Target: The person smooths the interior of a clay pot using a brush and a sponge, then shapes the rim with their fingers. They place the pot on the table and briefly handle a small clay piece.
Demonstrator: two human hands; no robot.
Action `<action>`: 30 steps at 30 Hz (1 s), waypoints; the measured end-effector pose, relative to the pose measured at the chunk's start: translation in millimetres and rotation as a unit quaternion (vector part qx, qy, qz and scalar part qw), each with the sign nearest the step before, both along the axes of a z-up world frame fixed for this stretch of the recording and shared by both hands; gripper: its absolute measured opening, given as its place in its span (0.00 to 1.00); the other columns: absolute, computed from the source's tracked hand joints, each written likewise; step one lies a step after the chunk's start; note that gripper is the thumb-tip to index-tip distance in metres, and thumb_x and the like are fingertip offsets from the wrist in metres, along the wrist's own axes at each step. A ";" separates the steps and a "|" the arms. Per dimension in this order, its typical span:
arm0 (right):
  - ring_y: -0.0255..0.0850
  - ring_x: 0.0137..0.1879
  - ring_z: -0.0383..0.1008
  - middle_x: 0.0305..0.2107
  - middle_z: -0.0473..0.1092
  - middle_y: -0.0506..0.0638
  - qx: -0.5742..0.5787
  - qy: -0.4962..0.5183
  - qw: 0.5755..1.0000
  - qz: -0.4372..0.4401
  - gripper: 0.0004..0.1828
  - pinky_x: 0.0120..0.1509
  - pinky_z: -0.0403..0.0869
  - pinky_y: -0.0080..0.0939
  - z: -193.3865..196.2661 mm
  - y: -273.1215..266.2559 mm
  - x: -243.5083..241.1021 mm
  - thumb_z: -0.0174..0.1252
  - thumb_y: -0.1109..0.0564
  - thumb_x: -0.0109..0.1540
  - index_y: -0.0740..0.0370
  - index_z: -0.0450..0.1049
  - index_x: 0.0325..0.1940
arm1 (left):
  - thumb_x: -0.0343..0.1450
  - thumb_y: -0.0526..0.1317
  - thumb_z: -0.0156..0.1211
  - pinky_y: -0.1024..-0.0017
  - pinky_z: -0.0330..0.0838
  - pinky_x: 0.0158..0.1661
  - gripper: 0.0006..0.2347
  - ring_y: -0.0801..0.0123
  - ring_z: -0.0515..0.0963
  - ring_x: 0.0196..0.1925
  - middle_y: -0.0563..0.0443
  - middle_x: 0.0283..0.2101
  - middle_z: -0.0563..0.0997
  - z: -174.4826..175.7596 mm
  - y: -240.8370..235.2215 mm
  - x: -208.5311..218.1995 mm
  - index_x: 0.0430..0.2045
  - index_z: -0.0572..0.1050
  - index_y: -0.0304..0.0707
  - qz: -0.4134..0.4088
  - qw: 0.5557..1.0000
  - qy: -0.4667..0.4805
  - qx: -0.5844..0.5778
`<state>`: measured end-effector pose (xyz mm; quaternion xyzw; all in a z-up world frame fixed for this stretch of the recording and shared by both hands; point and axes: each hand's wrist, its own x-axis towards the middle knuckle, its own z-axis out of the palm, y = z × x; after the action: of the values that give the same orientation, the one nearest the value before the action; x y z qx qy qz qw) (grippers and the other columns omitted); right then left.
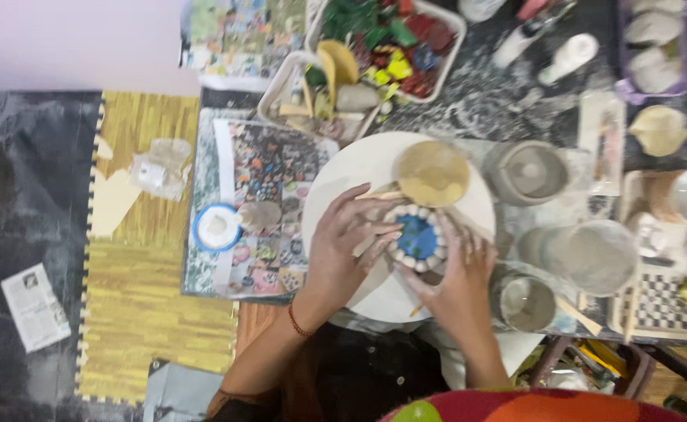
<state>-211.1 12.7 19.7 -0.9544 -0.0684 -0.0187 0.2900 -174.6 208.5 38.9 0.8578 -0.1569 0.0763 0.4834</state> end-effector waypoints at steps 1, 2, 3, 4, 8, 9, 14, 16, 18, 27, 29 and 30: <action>0.57 0.67 0.63 0.60 0.66 0.62 0.002 -0.014 1.000 -0.001 0.51 0.72 0.54 0.65 3.1 -1.8 -2.2 0.73 0.41 0.49 0.64 0.61 0.69 | 0.64 0.37 0.72 0.61 0.74 0.57 0.10 0.51 0.74 0.64 0.53 0.52 0.80 3.3 -4.2 3.0 0.37 0.82 0.45 0.013 1.000 0.006 0.000; 0.57 0.67 0.63 0.60 0.66 0.61 0.006 -0.021 1.000 -0.008 0.49 0.72 0.55 0.64 6.3 -5.0 -4.7 0.73 0.42 0.49 0.64 0.62 0.68 | 0.64 0.37 0.72 0.61 0.75 0.57 0.09 0.53 0.75 0.62 0.53 0.50 0.81 5.4 -7.8 6.5 0.36 0.83 0.45 0.010 1.000 0.004 0.005; 0.56 0.67 0.62 0.59 0.66 0.60 0.011 -0.028 0.999 -0.014 0.48 0.71 0.55 0.63 9.8 -8.9 -7.1 0.73 0.43 0.50 0.63 0.63 0.68 | 0.63 0.38 0.73 0.62 0.75 0.56 0.09 0.55 0.77 0.61 0.54 0.48 0.81 7.0 -11.5 10.2 0.35 0.84 0.45 0.007 1.000 0.003 0.009; 0.56 0.67 0.62 0.59 0.66 0.59 0.015 -0.036 0.999 -0.021 0.46 0.71 0.56 0.62 14.3 -13.7 -9.0 0.72 0.44 0.50 0.63 0.64 0.67 | 0.63 0.38 0.73 0.62 0.76 0.55 0.08 0.57 0.78 0.59 0.55 0.47 0.82 8.9 -15.9 13.4 0.34 0.84 0.45 0.003 1.000 0.001 0.013; 0.51 0.67 0.64 0.59 0.69 0.52 0.038 -0.035 0.999 -0.009 0.35 0.73 0.56 0.61 32.8 -37.1 -13.5 0.70 0.49 0.53 0.57 0.70 0.63 | 0.63 0.39 0.74 0.64 0.76 0.51 0.07 0.61 0.81 0.51 0.55 0.40 0.83 12.2 -39.5 19.4 0.30 0.83 0.44 -0.040 0.999 0.008 0.016; 0.52 0.67 0.65 0.58 0.69 0.52 0.035 -0.042 0.999 -0.005 0.34 0.73 0.56 0.61 36.4 -41.0 -14.2 0.69 0.50 0.54 0.57 0.70 0.62 | 0.62 0.39 0.74 0.64 0.77 0.50 0.07 0.61 0.82 0.50 0.55 0.39 0.83 12.5 -45.2 18.9 0.30 0.83 0.44 -0.051 0.999 0.007 0.009; 0.51 0.64 0.68 0.57 0.71 0.51 0.064 -0.048 0.997 -0.008 0.29 0.69 0.62 0.57 46.8 -60.5 -17.2 0.69 0.53 0.56 0.56 0.72 0.61 | 0.63 0.39 0.75 0.67 0.77 0.42 0.07 0.62 0.83 0.41 0.51 0.37 0.83 7.4 -77.2 8.8 0.28 0.81 0.40 -0.128 0.986 0.086 -0.069; 0.51 0.62 0.70 0.55 0.72 0.51 0.055 -0.066 0.996 -0.003 0.28 0.67 0.64 0.58 48.5 -70.3 -20.3 0.69 0.55 0.55 0.57 0.73 0.59 | 0.63 0.38 0.75 0.67 0.77 0.41 0.09 0.60 0.82 0.40 0.48 0.37 0.82 3.1 -91.8 5.3 0.28 0.79 0.35 -0.154 0.979 0.109 -0.079; 0.51 0.58 0.71 0.50 0.73 0.51 0.047 -0.092 0.994 -0.039 0.27 0.63 0.67 0.56 50.4 -79.9 -25.5 0.71 0.54 0.54 0.57 0.75 0.56 | 0.65 0.36 0.73 0.70 0.77 0.38 0.07 0.63 0.82 0.38 0.49 0.37 0.83 1.3 -102.2 3.7 0.31 0.81 0.36 -0.183 0.963 0.180 -0.086; 0.41 0.52 0.77 0.43 0.78 0.42 -0.006 -0.177 0.982 -0.062 0.17 0.58 0.70 0.49 69.8 -127.8 -41.9 0.70 0.55 0.55 0.54 0.79 0.48 | 0.72 0.34 0.63 0.75 0.75 0.44 0.07 0.70 0.81 0.41 0.48 0.41 0.84 -9.5 -136.7 1.8 0.40 0.82 0.29 -0.274 0.892 0.324 -0.159; 0.40 0.53 0.77 0.44 0.78 0.42 -0.010 -0.178 0.982 -0.057 0.19 0.58 0.70 0.48 75.7 -135.5 -43.1 0.70 0.55 0.54 0.53 0.80 0.49 | 0.73 0.35 0.61 0.75 0.74 0.46 0.08 0.70 0.81 0.43 0.47 0.42 0.84 -11.3 -139.6 2.0 0.41 0.81 0.28 -0.286 0.880 0.345 -0.159; 0.40 0.53 0.77 0.44 0.78 0.43 -0.012 -0.175 0.983 -0.053 0.20 0.57 0.70 0.48 78.1 -138.2 -45.0 0.69 0.55 0.54 0.53 0.80 0.50 | 0.74 0.35 0.61 0.76 0.74 0.47 0.08 0.70 0.81 0.45 0.47 0.43 0.84 -12.6 -140.0 1.8 0.42 0.81 0.27 -0.294 0.877 0.347 -0.159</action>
<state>-256.1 -125.5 97.8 -0.9420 -0.0679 -0.1999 0.2611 -172.8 68.5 26.3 0.6554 -0.2097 -0.3476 0.6369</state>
